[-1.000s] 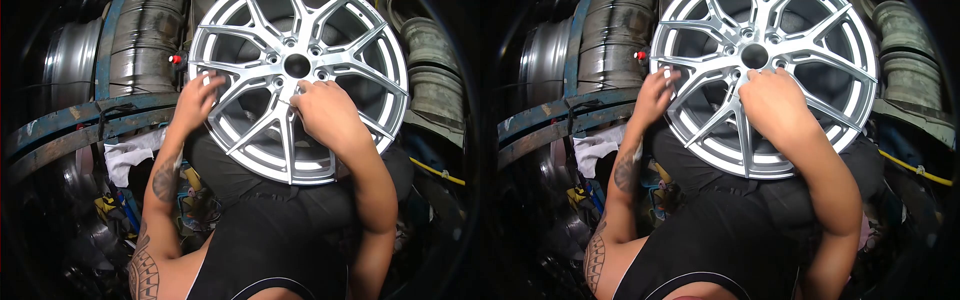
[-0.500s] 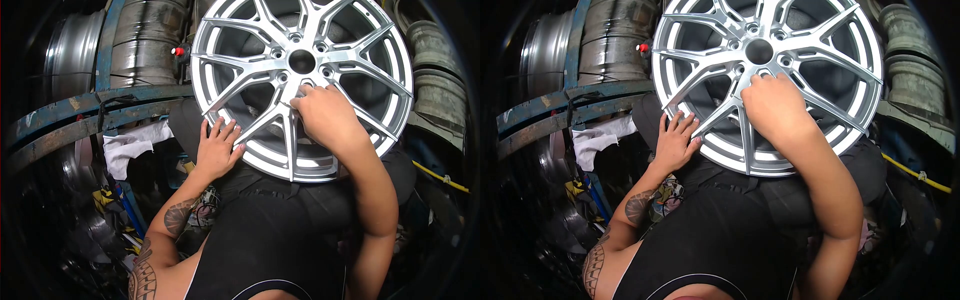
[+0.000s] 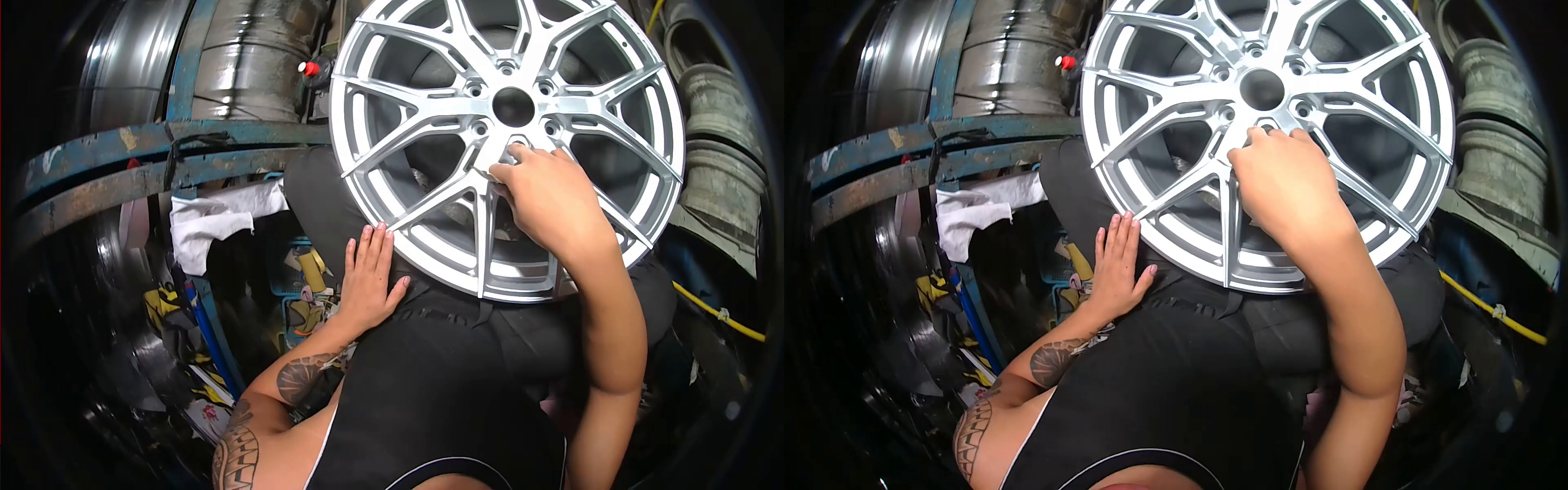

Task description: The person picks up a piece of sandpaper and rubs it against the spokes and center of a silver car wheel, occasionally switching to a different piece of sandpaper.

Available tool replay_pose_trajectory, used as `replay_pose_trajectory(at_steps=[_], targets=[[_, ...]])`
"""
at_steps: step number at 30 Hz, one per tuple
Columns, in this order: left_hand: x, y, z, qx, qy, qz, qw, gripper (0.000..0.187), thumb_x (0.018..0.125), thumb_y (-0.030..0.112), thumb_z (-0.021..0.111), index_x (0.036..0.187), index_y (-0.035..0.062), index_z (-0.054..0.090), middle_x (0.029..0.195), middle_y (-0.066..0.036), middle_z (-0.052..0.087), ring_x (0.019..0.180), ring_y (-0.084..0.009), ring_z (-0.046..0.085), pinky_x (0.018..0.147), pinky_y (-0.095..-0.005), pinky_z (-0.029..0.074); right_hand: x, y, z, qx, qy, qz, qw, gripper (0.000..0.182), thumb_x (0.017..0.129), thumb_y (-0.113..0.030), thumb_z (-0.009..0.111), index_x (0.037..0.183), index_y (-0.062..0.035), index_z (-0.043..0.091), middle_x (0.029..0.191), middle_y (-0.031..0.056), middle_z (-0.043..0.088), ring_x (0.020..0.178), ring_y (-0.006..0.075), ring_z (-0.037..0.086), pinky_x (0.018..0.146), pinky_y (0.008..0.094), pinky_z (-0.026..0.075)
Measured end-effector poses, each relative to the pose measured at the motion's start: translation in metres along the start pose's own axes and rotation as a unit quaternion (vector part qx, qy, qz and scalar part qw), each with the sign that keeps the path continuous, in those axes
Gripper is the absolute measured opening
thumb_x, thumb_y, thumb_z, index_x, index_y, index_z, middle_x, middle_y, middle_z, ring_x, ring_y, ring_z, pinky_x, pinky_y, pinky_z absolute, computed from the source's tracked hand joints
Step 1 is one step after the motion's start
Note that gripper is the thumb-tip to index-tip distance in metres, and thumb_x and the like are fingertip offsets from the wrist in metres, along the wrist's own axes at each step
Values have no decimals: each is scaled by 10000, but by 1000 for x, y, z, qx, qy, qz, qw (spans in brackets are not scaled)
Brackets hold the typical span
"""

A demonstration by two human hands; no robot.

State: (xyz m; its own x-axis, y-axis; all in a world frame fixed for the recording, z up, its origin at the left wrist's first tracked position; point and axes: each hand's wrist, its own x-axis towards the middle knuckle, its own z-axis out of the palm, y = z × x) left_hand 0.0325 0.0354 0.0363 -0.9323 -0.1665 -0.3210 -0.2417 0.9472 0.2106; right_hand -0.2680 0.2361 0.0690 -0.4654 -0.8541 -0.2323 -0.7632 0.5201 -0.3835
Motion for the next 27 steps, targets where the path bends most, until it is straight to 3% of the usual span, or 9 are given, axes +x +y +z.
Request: replay_pose_trajectory(at_steps=[3, 7, 10, 13, 14, 17, 20, 21, 27], targets=[[-15, -1, 4, 13, -29, 27, 999, 838, 988, 361, 671, 1654, -17, 331, 1737, -246, 281, 1635, -425, 208, 1287, -642, 118, -2, -2, 12, 1, 67, -29, 997, 159, 898, -87, 641, 959, -85, 788, 994, 128, 734, 962, 289, 737, 895, 443, 542], [-18, -10, -2, 2, -41, 122, 992, 738, 990, 362, 669, 1619, 48, 443, 1723, -225, 325, 1623, -424, 246, 1281, -653, 114, -2, -2, 14, -5, 49, -19, 999, 175, 890, -68, 629, 960, -86, 788, 981, 122, 728, 970, 287, 738, 894, 441, 549], [-2, -13, -2, 24, -11, 50, 998, 777, 994, 422, 663, 1633, 56, 415, 1737, -244, 276, 1633, -429, 209, 1283, -656, 86, -10, -3, 8, -12, 82, -43, 996, 173, 872, -53, 634, 949, -70, 788, 1091, 150, 744, 995, 304, 738, 905, 447, 557], [15, 7, 5, 45, -11, 31, 998, 864, 996, 525, 639, 1659, 51, 354, 1753, -286, 184, 1638, -459, 152, 1266, -689, 58, -12, 3, -16, 48, 66, -26, 996, 132, 915, -79, 707, 1026, -26, 757, 1392, 201, 677, 1079, 386, 716, 985, 504, 541], [19, 18, 4, 32, -9, 44, 999, 872, 993, 536, 638, 1659, 50, 355, 1754, -289, 179, 1636, -468, 152, 1261, -695, 59, -11, 8, -18, 36, 121, -27, 992, 132, 860, -48, 645, 898, -15, 767, 1335, 231, 691, 1036, 364, 722, 943, 476, 562], [35, 29, 4, 19, -2, 101, 995, 899, 985, 569, 633, 1662, 50, 353, 1749, -275, 218, 1618, -496, 183, 1250, -710, 77, -11, 33, -13, -24, 191, -14, 981, 144, 887, -74, 656, 962, 13, 743, 1264, 234, 704, 1028, 380, 722, 891, 482, 582], [57, 39, 5, -14, 4, 148, 989, 912, 990, 548, 631, 1668, 20, 324, 1738, -250, 277, 1613, -472, 225, 1256, -694, 103, -10, 41, -16, 14, 109, 27, 994, 176, 982, -129, 679, 1007, 45, 682, 1267, 275, 695, 1068, 453, 694, 936, 521, 553], [68, 47, 4, -14, 2, 142, 990, 930, 992, 535, 631, 1668, -12, 298, 1742, -253, 262, 1617, -460, 224, 1271, -660, 120, -9, 37, -24, 37, 62, 52, 996, 203, 997, -159, 663, 992, 44, 668, 1149, 270, 718, 1034, 446, 702, 896, 529, 551], [123, 80, 17, 25, 48, 82, 995, 976, 1009, 562, 614, 1655, -79, 261, 1733, -298, 237, 1621, -467, 198, 1285, -630, 143, -5, 40, -27, 11, 65, 43, 997, 138, 934, -104, 646, 994, 15, 681, 915, 241, 739, 909, 407, 730, 809, 513, 567]])
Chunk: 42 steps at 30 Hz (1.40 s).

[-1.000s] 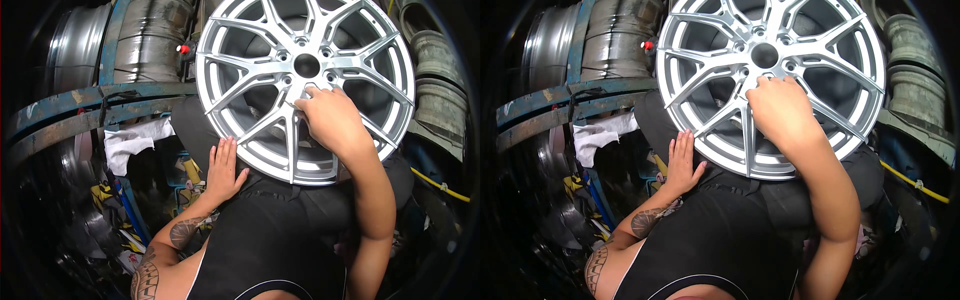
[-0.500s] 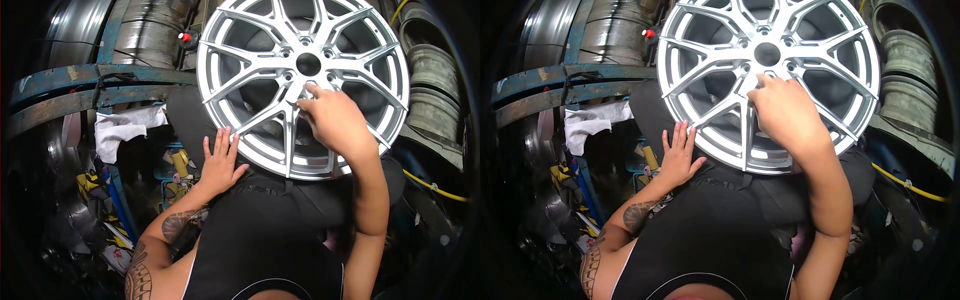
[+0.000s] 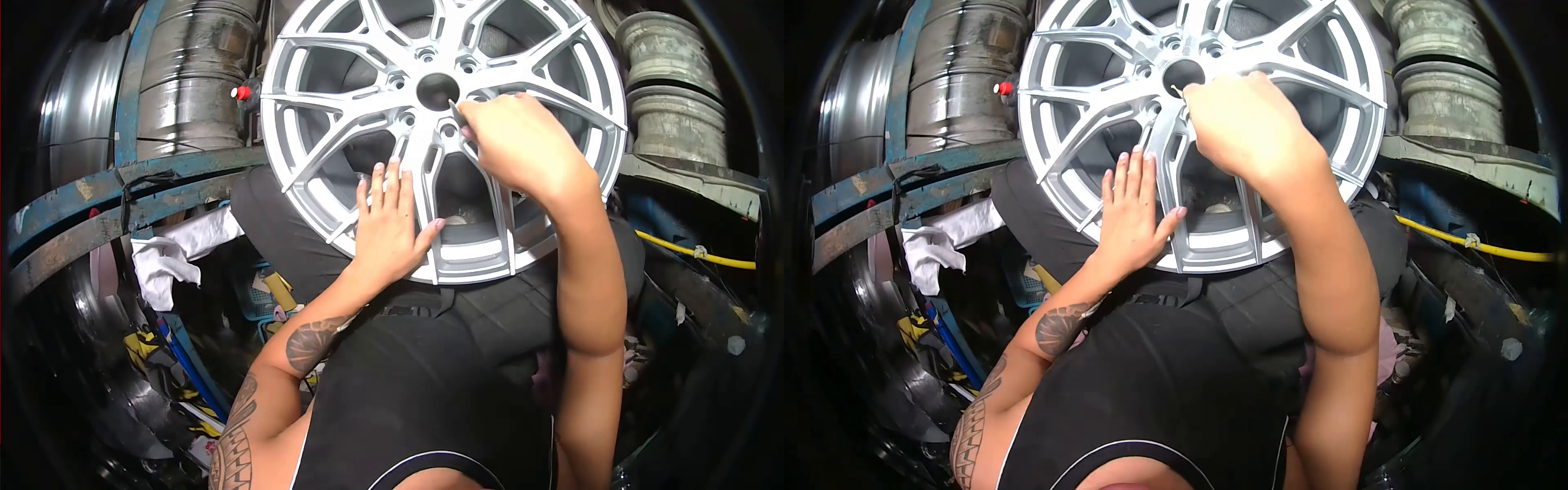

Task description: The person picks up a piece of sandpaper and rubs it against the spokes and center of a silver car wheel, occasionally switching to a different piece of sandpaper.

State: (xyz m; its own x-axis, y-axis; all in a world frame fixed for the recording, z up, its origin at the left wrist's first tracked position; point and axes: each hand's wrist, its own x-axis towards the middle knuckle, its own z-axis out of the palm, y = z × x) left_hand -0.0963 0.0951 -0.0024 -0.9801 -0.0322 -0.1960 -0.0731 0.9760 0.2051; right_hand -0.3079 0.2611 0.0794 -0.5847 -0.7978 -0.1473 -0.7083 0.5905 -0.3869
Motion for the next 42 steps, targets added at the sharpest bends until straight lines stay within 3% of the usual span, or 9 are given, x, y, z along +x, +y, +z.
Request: replay_pose_trajectory(at_steps=[2, 4, 7, 17, 21, 27, 31, 39, 42], targets=[[7, 11, 6, -7, 1, 17, 1000, 992, 1012, 583, 606, 1634, -115, 275, 1718, -329, 243, 1618, -487, 193, 1291, -639, 133, -1, 8, -1, -5, 36, -18, 999, 178, 864, -72, 638, 1006, -2, 719, 879, 202, 755, 865, 365, 756, 779, 476, 600], [12, 17, 9, -15, 9, 21, 1000, 992, 1010, 591, 605, 1624, -123, 294, 1709, -343, 254, 1614, -497, 200, 1293, -642, 130, -4, 17, 0, 21, 90, -28, 995, 141, 901, -80, 628, 1000, -11, 702, 883, 227, 741, 877, 406, 739, 760, 498, 583], [6, 26, 4, -28, -15, 37, 999, 990, 995, 570, 630, 1616, -130, 307, 1697, -345, 282, 1608, -494, 229, 1290, -648, 150, -1, 15, -13, 39, 35, 39, 998, 150, 975, -117, 624, 1028, 5, 694, 905, 277, 716, 911, 463, 710, 805, 543, 543], [-13, 0, -6, -31, -22, 53, 998, 947, 993, 560, 628, 1649, -44, 308, 1715, -241, 335, 1585, -371, 353, 1244, -727, 114, 0, 21, -3, 34, 38, 31, 998, 199, 1000, -156, 627, 1030, 29, 694, 966, 291, 717, 949, 488, 686, 843, 543, 537], [-20, -15, -12, -33, -32, 65, 997, 933, 994, 553, 634, 1666, -5, 309, 1716, -211, 356, 1568, -372, 388, 1274, -651, 159, -2, 23, 1, 35, 51, 29, 998, 198, 997, -158, 629, 1029, 27, 693, 974, 287, 717, 965, 480, 689, 848, 535, 538], [-25, -18, -6, -25, -2, -6, 1000, 972, 1015, 591, 604, 1673, -38, 264, 1748, -243, 263, 1627, -393, 254, 1279, -640, 160, -5, 27, -5, 36, 42, 58, 997, 250, 1046, -214, 620, 1034, 35, 635, 958, 280, 688, 962, 504, 641, 848, 559, 504], [-24, -26, -8, 21, -9, -58, 998, 990, 1021, 581, 605, 1680, -52, 223, 1765, -257, 198, 1628, -487, 171, 1278, -638, 159, -5, 34, -9, 64, 12, 89, 994, 320, 1076, -280, 606, 988, 25, 642, 873, 275, 668, 875, 499, 624, 790, 536, 491], [-35, -19, 1, 8, 12, -21, 1000, 1038, 996, 635, 606, 1657, -88, 262, 1766, -253, 212, 1634, -483, 153, 1272, -660, 158, -8, 39, 1, 117, 21, 106, 987, 401, 1098, -368, 596, 1044, 23, 667, 869, 250, 667, 799, 430, 602, 762, 464, 487], [-39, -12, -3, -2, -16, 14, 1000, 900, 998, 635, 601, 1588, -30, 461, 1754, -238, 253, 1624, -499, 158, 1265, -682, 157, -4, 44, 9, 136, -11, 100, 986, 429, 1104, -399, 577, 1072, 16, 680, 923, 258, 688, 859, 436, 632, 814, 471, 503]])
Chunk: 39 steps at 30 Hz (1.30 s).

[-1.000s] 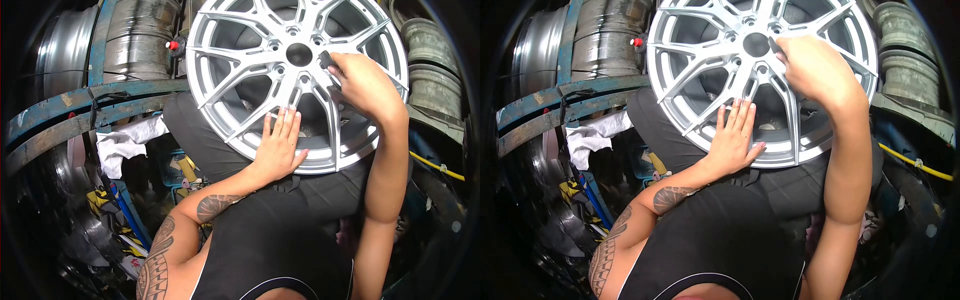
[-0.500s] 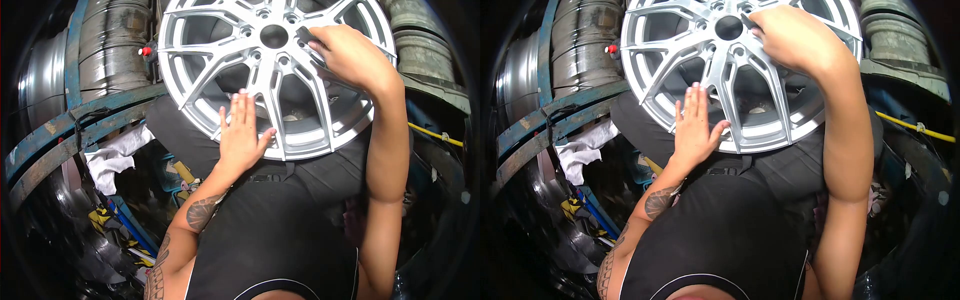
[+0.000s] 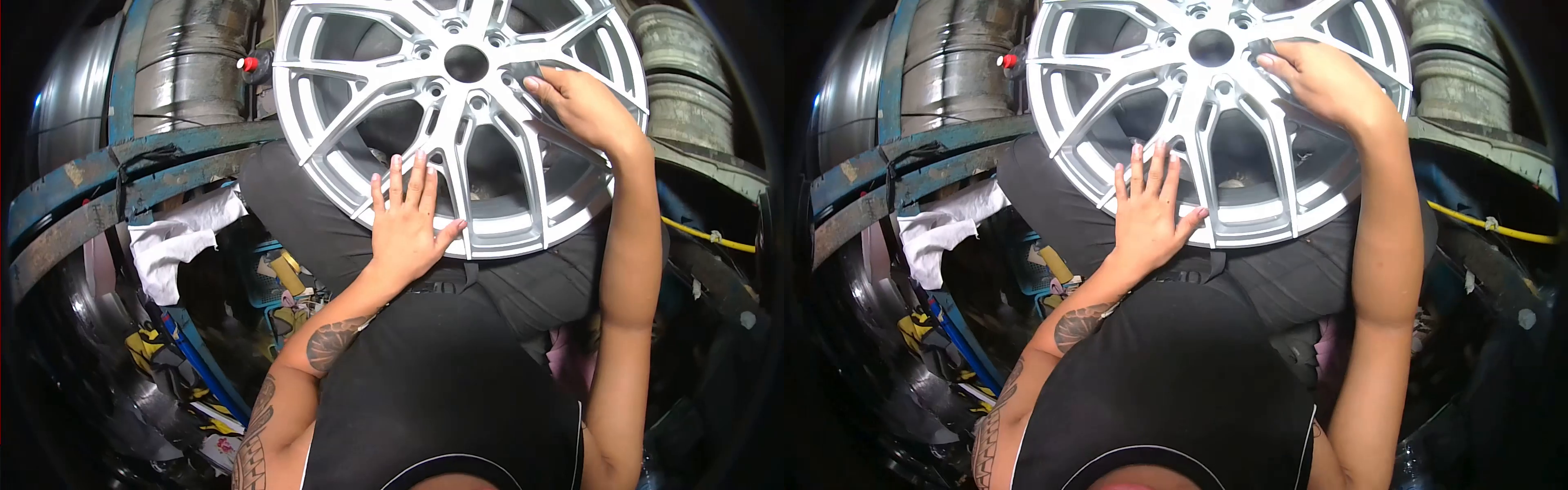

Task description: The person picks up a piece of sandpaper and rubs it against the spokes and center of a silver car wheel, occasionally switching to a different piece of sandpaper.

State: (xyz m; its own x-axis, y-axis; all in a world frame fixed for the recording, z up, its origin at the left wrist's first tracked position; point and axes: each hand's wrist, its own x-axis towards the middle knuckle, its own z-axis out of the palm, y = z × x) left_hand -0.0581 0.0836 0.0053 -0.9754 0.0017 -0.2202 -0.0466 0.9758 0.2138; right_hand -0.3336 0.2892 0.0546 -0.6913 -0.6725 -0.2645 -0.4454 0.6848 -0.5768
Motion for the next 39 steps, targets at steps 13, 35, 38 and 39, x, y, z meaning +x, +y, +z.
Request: replay_pose_trajectory(at_steps=[13, 35, 38, 39], targets=[[62, -64, -62, -122, 274, 121, 946, 123, 883, 124, 720, 977, 57, 762, 920, -145, 746, 943, -348, 726, 951, -514, 541, 15, -2, 16, -78, 50, -21, 996, 326, 1042, -305, 653, 1058, 20, 679, 986, 271, 700, 997, 474, 647, 873, 526, 504], [215, -153, -51, 57, 383, 123, 914, 132, 861, 168, 668, 769, 75, 685, 806, -148, 701, 816, -372, 678, 964, -502, 525, 23, 22, 67, 480, -33, 158, 862, 423, 1063, -416, 674, 1307, -84, 773, 677, -84, 517, 554, 12, 394, 517, 215, 272], [211, -148, -51, -45, 383, 110, 916, 145, 877, 190, 672, 773, 93, 701, 773, -134, 690, 773, -354, 674, 848, -483, 557, 22, 16, 61, 427, -17, 211, 879, 392, 1046, -419, 688, 1218, -85, 799, 657, -84, 516, 549, 15, 412, 517, 217, 280], [210, -147, -51, -34, 372, 101, 922, 149, 881, 192, 670, 771, 97, 705, 768, -131, 693, 762, -349, 677, 814, -484, 557, 21, 15, 61, 427, -15, 221, 877, 381, 1031, -415, 701, 1181, -80, 801, 653, -81, 520, 557, 18, 430, 522, 211, 295]])
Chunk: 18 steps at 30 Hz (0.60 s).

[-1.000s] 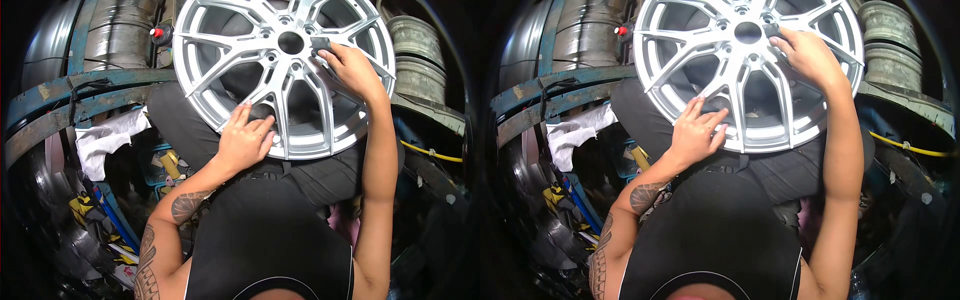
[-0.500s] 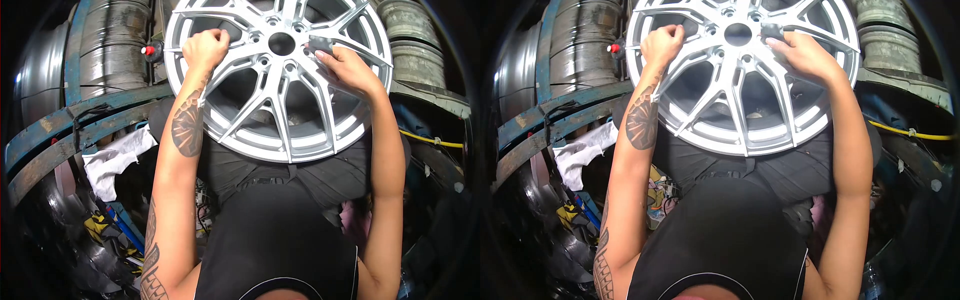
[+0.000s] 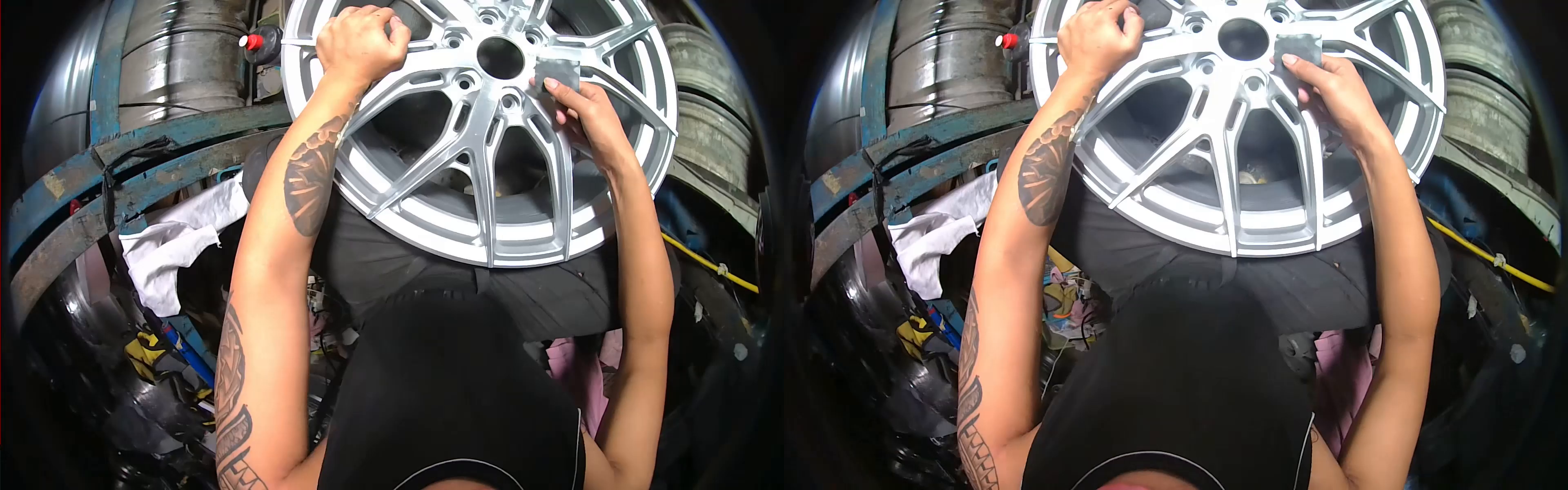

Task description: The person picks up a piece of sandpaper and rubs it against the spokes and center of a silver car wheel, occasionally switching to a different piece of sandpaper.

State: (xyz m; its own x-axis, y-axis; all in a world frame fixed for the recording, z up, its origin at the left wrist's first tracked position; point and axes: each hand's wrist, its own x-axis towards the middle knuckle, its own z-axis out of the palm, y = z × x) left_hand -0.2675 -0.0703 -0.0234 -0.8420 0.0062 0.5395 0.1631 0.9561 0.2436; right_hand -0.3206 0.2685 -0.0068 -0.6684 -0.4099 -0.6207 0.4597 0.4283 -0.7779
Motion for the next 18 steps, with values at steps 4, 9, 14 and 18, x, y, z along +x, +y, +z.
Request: replay_pose_trajectory(at_steps=[4, 9, 14, 18], targets=[[0, -3, -2, 59, -22, -13, 998, 204, 909, 255, 654, 796, 109, 741, 788, -138, 723, 758, -347, 703, 733, -509, 551, -2, -3, 5, 8, 13, 6, 1000, 352, 1003, -399, 720, 1093, -71, 809, 642, -74, 527, 565, 28, 463, 538, 208, 337], [23, -19, 7, 4, -129, -79, 988, 310, 945, 346, 605, 839, 99, 760, 836, -172, 747, 833, -381, 729, 789, -523, 563, -4, -2, 14, 21, 13, -31, 999, 292, 1011, -344, 707, 1058, -78, 817, 662, -68, 559, 582, 34, 464, 563, 222, 348], [59, -30, 11, 12, -224, -70, 972, 353, 962, 387, 580, 862, 121, 788, 872, -158, 774, 849, -375, 745, 851, -544, 560, -18, -1, 39, 40, 56, -33, 997, 285, 1002, -316, 705, 1035, -54, 811, 687, -51, 607, 573, 38, 487, 543, 230, 365], [84, -36, 27, 75, -352, -113, 926, 424, 890, 460, 570, 976, 157, 853, 989, -128, 812, 982, -345, 766, 891, -490, 593, -21, -2, 53, 67, 43, -8, 997, 295, 1020, -307, 694, 1074, -38, 802, 707, -46, 612, 588, 26, 486, 543, 212, 338]])
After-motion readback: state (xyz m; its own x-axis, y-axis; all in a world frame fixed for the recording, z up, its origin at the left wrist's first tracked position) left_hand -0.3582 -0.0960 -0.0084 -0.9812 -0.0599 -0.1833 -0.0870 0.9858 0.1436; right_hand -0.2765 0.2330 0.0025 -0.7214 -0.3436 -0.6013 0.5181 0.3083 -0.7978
